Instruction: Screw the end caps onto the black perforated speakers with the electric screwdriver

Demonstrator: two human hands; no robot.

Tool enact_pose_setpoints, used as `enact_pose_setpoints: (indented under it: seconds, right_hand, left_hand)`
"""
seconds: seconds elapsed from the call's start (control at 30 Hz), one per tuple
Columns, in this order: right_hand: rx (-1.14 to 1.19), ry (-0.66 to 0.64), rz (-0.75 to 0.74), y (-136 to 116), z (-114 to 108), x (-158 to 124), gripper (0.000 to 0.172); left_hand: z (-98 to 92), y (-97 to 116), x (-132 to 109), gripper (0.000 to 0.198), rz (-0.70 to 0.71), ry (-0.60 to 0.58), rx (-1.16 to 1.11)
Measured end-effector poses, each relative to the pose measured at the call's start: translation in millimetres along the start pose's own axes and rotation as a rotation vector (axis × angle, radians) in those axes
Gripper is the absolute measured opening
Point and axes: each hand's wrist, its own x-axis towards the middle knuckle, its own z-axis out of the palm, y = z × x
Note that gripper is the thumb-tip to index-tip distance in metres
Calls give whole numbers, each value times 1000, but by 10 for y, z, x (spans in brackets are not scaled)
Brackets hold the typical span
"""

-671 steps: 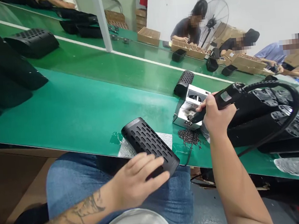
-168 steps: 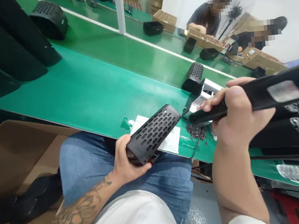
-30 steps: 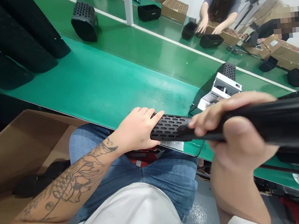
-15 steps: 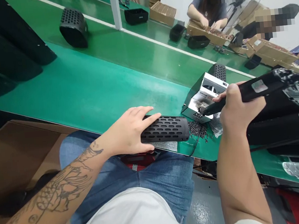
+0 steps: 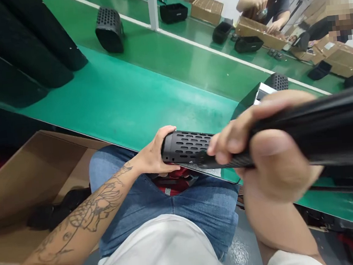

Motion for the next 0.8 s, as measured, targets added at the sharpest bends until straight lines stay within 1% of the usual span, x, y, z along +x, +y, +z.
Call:
enact_pose_setpoints:
  seconds: [0.07,0.1,0.17,0.23,0.4,0.57,0.8]
  right_hand:
    - [134,-117,-22,56,295,-53,32]
    - [169,-146,-20,92,412,-76,29]
    - [177,-153,-7,160,573,-116,26]
    - [180,-154,-6,208,656,-146,23]
    - [154,-199,3,283,716,-173,19]
    - [113,-245,34,362,720,-178,19]
    - [150,-344,69,417,698,-164,14]
  left_hand:
    - [77,-59,2,132,54,50,-17]
    - [111,-92,8,130,87,77,-39]
    - [174,-161,25,129,148,130,-100]
    - [225,-220,38,130,185,165,-153]
    - [264,-253,44,125,211,199,-182]
    - [222,-211,58,122,190,170,-210]
    - [210,-192,71,118,143,163,-223]
